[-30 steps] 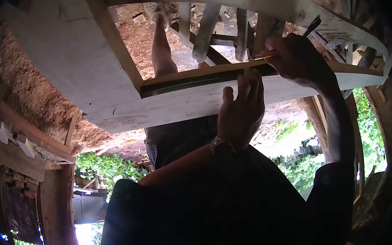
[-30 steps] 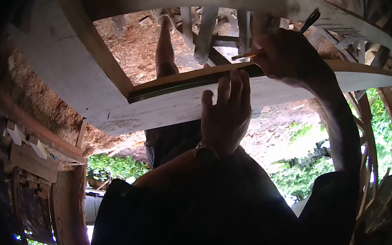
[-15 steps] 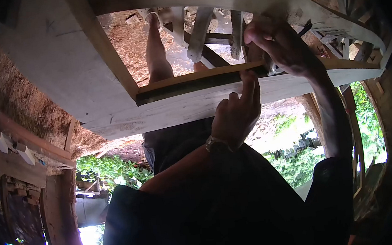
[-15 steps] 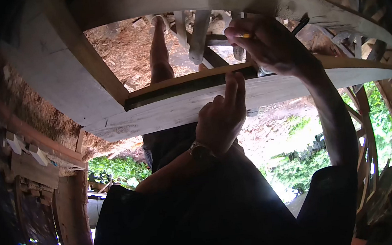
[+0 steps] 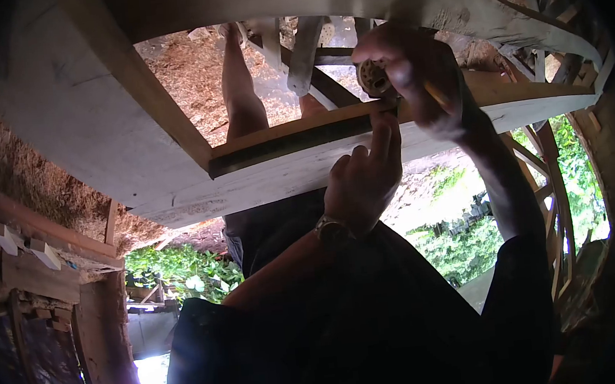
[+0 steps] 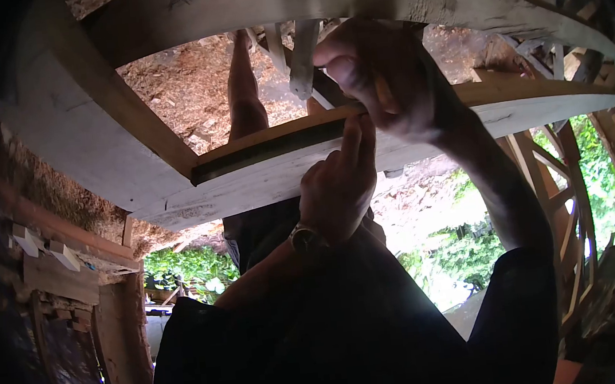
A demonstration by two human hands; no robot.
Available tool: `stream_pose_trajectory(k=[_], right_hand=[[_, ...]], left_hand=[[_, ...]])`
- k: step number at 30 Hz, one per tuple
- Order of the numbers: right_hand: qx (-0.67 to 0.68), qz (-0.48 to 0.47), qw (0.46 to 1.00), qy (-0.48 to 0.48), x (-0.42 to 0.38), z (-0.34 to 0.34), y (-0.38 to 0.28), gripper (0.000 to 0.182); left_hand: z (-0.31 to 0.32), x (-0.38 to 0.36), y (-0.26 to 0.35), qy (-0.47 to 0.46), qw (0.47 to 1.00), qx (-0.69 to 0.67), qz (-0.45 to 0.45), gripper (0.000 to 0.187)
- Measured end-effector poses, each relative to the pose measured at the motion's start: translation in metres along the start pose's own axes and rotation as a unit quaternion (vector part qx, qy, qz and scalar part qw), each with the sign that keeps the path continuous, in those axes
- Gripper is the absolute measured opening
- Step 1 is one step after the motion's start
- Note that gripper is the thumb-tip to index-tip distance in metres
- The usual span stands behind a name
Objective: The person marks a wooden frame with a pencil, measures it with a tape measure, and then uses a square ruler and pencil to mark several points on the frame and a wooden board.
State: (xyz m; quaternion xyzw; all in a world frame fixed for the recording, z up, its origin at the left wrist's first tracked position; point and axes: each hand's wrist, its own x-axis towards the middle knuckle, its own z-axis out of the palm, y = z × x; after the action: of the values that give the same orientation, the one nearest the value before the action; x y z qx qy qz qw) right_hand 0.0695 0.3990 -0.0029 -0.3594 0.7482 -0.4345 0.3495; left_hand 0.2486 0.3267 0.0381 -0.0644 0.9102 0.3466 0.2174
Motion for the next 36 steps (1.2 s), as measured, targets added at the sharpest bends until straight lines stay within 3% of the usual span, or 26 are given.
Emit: stream_pose_trajectory(k=[1,3,6,8,9,12,13,14,17,20,26,30,34,36], right_hand=[[0.001,-0.040,0.997,0.064,-0.004,0.009,0.002,0.044],[-0.002,-0.066,0.995,0.079,-0.008,0.008,0.000,0.049],[0.191,0.097,0.974,0.075,-0.020,0.002,-0.012,0.059],[0.368,0.316,0.873,0.060,-0.025,-0.002,-0.016,0.060],[0.418,0.369,0.827,0.070,-0.022,-0.001,-0.018,0.053],[0.365,0.347,0.864,0.017,-0.028,0.012,-0.019,0.040],[0.304,0.253,0.918,0.036,-0.033,0.026,-0.012,0.009],[0.279,0.277,0.919,0.019,-0.033,0.027,-0.013,0.006],[0.166,0.340,0.925,-0.023,-0.031,0.025,-0.020,0.008],[0.161,0.301,0.938,0.053,-0.029,0.032,-0.018,0.011],[0.115,0.319,0.941,-0.005,-0.022,0.026,-0.020,0.015],[0.123,0.288,0.950,0.007,-0.025,0.038,-0.019,0.015],[0.116,0.244,0.958,0.098,-0.032,0.056,-0.022,0.012],[0.094,0.250,0.962,0.059,-0.028,0.046,-0.028,0.011]], left_hand=[[0.001,0.001,-0.002,0.004,1.000,0.008,0.007,0.056],[0.005,-0.001,-0.003,0.008,1.000,0.002,0.008,0.055],[0.005,0.000,-0.002,0.007,1.000,0.000,-0.001,0.054],[0.006,-0.001,-0.001,0.013,1.000,-0.016,-0.012,0.054],[0.008,-0.002,-0.002,0.019,0.999,-0.034,-0.019,0.054],[0.007,-0.003,0.000,0.011,0.994,-0.090,-0.056,0.047],[0.006,-0.004,0.000,0.004,0.991,-0.109,-0.071,0.044],[0.008,-0.005,-0.001,0.001,0.992,-0.105,-0.067,0.047],[0.012,-0.010,-0.003,-0.003,0.994,-0.099,-0.055,0.052],[0.015,-0.012,-0.002,0.005,0.994,-0.094,-0.059,0.049],[0.015,-0.010,0.000,0.027,0.994,-0.085,-0.066,0.041],[0.014,-0.012,0.002,0.022,0.994,-0.077,-0.070,0.033],[0.029,-0.022,-0.003,0.009,0.990,-0.127,-0.066,0.029],[0.028,-0.022,-0.002,-0.017,0.984,-0.163,-0.076,0.030]])
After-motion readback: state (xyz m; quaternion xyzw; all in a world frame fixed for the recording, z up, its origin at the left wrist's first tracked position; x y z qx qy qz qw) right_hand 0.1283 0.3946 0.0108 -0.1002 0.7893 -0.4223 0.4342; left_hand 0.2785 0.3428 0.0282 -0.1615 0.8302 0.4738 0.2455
